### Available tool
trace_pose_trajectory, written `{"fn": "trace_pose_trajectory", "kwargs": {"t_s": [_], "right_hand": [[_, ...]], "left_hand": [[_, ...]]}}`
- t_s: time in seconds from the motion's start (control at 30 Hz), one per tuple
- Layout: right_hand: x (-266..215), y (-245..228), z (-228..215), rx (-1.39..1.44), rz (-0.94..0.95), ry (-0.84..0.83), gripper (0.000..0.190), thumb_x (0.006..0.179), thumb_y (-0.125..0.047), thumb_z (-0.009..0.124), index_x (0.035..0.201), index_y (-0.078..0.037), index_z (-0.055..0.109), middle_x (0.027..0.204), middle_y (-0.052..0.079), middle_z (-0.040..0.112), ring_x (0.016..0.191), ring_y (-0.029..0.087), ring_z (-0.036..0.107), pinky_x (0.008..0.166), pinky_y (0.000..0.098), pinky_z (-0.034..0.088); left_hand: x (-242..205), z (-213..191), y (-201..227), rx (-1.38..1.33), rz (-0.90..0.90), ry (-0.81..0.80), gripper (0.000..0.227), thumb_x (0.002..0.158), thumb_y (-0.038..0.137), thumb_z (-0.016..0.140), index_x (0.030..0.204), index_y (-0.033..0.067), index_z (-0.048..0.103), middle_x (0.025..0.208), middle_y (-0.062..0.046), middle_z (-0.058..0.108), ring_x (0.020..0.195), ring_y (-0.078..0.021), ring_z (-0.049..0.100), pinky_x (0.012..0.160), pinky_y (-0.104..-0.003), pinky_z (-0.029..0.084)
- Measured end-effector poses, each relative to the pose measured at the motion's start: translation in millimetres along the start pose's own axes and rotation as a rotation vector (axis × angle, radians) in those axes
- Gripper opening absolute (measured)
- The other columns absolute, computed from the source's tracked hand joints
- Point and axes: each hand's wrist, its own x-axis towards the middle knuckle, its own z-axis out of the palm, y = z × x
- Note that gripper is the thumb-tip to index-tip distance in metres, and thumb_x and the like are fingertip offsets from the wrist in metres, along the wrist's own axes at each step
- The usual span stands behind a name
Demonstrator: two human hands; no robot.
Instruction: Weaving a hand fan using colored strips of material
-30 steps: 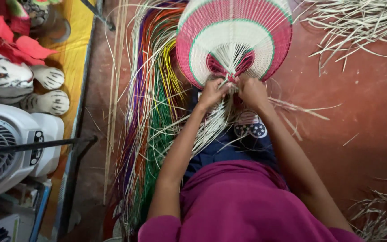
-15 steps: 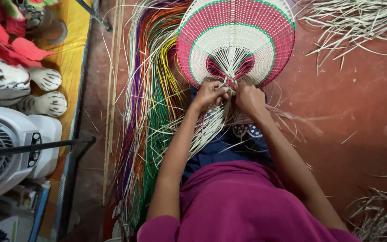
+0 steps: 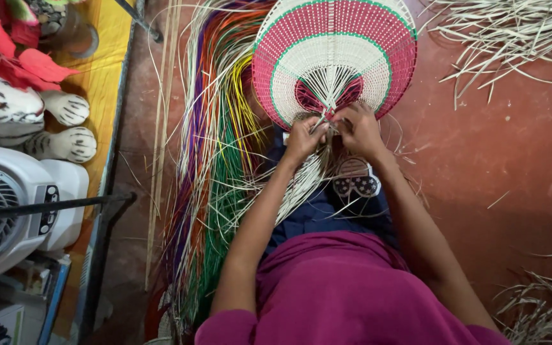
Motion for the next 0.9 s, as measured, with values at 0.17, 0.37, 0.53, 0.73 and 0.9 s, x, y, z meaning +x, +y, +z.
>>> {"fn": "trace_pose_trajectory", "kwargs": {"t_s": [0.17,0.37,0.53,0.73,0.9], "right_hand": [[1.0,4.7,-9.4,0.238,0.032,-0.085,0.016,0.069,-0.001,0.066,0.081,-0.011,0.062,0.076,0.015,0.053,0.076,0.040,0.052,0.069,0.0427,0.040],[-5.0,11.7,-5.9,0.265,0.064,-0.138,0.012,0.069,-0.005,0.068,0.081,-0.009,0.066,0.078,0.020,0.052,0.076,0.043,0.050,0.070,0.0451,0.039],[-4.8,1.9,-7.9,0.091,0.101,-0.158,0.009,0.069,-0.010,0.068,0.077,-0.009,0.065,0.078,0.018,0.049,0.076,0.041,0.049,0.069,0.0466,0.039],[-7.5,4.3,-2.5,0.059,0.095,-0.184,0.017,0.073,-0.022,0.069,0.082,-0.009,0.066,0.078,0.018,0.046,0.078,0.041,0.047,0.071,0.0464,0.037],[-17.4,11.4,12.7,-0.178,0.032,-0.132,0.011,0.070,-0.024,0.070,0.068,-0.015,0.065,0.078,0.011,0.048,0.077,0.035,0.049,0.063,0.0427,0.040]], "left_hand": [[-3.3,2.0,16.7,-0.138,-0.127,-0.030,0.010,0.081,0.012,0.057,0.082,0.0023,0.057,0.057,-0.010,0.061,0.037,-0.0054,0.050,0.032,-0.013,0.034],[-15.2,1.2,47.0,-0.188,-0.184,-0.024,0.011,0.079,0.011,0.059,0.083,0.0007,0.057,0.058,-0.011,0.061,0.035,-0.0038,0.047,0.030,-0.013,0.031],[-12.1,8.1,28.8,-0.191,-0.197,0.065,0.010,0.076,0.014,0.062,0.079,0.0049,0.059,0.049,-0.004,0.056,0.033,0.0000,0.040,0.031,-0.012,0.025],[-10.2,3.5,33.9,-0.145,-0.219,0.004,0.012,0.077,0.015,0.061,0.073,0.0038,0.058,0.045,-0.001,0.051,0.033,0.0001,0.036,0.032,-0.012,0.022],[-15.0,3.6,31.0,-0.177,-0.169,0.024,0.012,0.079,0.015,0.059,0.079,0.0034,0.059,0.046,-0.002,0.051,0.034,-0.0013,0.042,0.032,-0.011,0.028]]}}
